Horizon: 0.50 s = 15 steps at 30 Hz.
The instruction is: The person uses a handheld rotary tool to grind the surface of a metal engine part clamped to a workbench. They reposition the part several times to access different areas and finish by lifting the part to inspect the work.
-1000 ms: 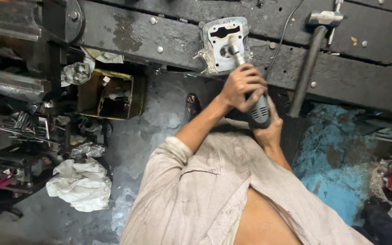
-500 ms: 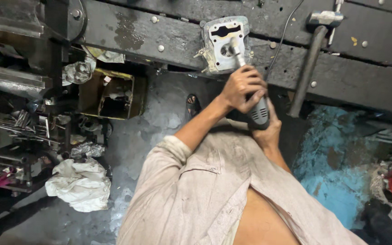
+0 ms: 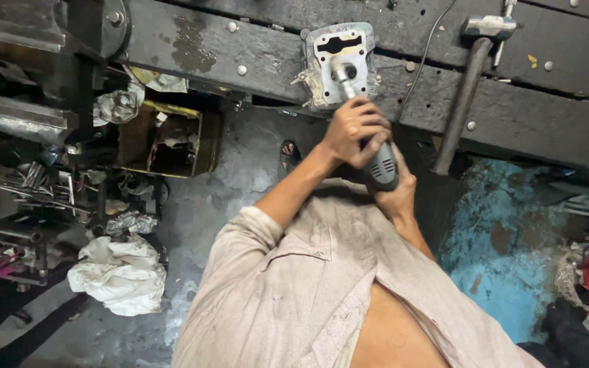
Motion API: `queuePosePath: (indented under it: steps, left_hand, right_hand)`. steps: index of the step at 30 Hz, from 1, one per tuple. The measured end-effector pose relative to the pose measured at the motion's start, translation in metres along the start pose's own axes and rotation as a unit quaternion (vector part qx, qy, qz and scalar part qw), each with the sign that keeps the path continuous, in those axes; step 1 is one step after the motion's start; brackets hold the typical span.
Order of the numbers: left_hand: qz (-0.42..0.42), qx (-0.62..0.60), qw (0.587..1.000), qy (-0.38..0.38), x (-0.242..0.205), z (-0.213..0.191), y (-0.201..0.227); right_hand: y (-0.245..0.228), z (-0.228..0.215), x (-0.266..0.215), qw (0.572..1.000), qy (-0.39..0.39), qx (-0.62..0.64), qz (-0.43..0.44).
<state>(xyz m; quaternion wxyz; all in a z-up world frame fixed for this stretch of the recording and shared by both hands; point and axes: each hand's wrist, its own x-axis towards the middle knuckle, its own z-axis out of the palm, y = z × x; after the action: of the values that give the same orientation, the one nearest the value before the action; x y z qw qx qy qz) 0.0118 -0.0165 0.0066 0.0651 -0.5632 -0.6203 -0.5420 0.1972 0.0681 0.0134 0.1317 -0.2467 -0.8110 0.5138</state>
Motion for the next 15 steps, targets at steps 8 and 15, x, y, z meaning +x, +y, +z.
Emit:
queuePosePath:
  steps: [8,15]
  left_hand:
    - [-0.041,-0.011,0.999,0.021,-0.014,-0.001,0.037]
    - [-0.02,-0.066,0.998,0.002,-0.008,0.008,0.038]
  right_hand:
    - [-0.008,-0.017,-0.026,0.999,-0.037,0.002,0.037]
    - [-0.017,-0.026,-0.036,0.999,-0.005,-0.022,0.042]
